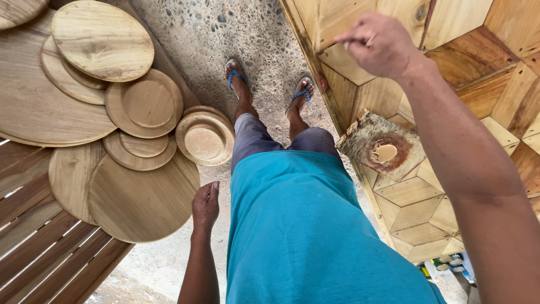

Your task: The person applies a reddish-brown wood stain with a small brush to the geometric parquet pattern of a large wooden panel, working section by section across the surface. They steady the panel with one hand while brushing, occasionally repositioning to reach new areas, with round wooden plates stacked on a rack nearby.

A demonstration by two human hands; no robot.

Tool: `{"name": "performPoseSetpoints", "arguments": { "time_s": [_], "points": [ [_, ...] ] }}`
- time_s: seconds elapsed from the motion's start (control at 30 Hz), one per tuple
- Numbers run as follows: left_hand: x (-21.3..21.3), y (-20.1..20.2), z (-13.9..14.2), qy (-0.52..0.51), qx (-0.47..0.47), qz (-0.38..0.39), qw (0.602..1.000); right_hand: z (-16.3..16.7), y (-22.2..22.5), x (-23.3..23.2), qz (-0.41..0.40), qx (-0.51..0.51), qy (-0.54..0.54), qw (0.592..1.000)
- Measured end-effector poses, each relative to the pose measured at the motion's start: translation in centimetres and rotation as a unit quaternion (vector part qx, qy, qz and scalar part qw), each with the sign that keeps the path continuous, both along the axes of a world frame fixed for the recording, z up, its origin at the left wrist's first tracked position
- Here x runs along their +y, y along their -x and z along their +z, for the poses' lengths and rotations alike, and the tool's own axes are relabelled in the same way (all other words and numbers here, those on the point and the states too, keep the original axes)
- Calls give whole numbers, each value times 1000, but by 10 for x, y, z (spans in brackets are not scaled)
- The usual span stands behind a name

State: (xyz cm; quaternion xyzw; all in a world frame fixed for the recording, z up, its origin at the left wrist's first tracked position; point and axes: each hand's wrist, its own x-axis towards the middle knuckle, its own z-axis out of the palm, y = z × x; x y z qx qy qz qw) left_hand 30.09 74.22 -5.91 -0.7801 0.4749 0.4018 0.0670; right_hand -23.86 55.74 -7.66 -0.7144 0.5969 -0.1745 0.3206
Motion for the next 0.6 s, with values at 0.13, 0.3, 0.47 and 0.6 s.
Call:
{"name": "performPoseSetpoints", "arguments": {
  "time_s": [0.13, 0.3, 0.47, 0.6],
  "points": [
    [-1, 0, 0, 5, 0, -13, 1000, -5, 4, -14, -115, 17, -111, 987],
    [1, 1, 1, -5, -6, 1, 1000, -14, 8, -12, 58, 40, 43, 997],
    [3, 5, 1, -16, -9, -7, 1000, -19, 7, -22, -31, -11, 56, 998],
    [1, 6, 2, -13, -7, -4, 1000, -16, 1, -24, -26, 71, -144, 987]
  ]
}}
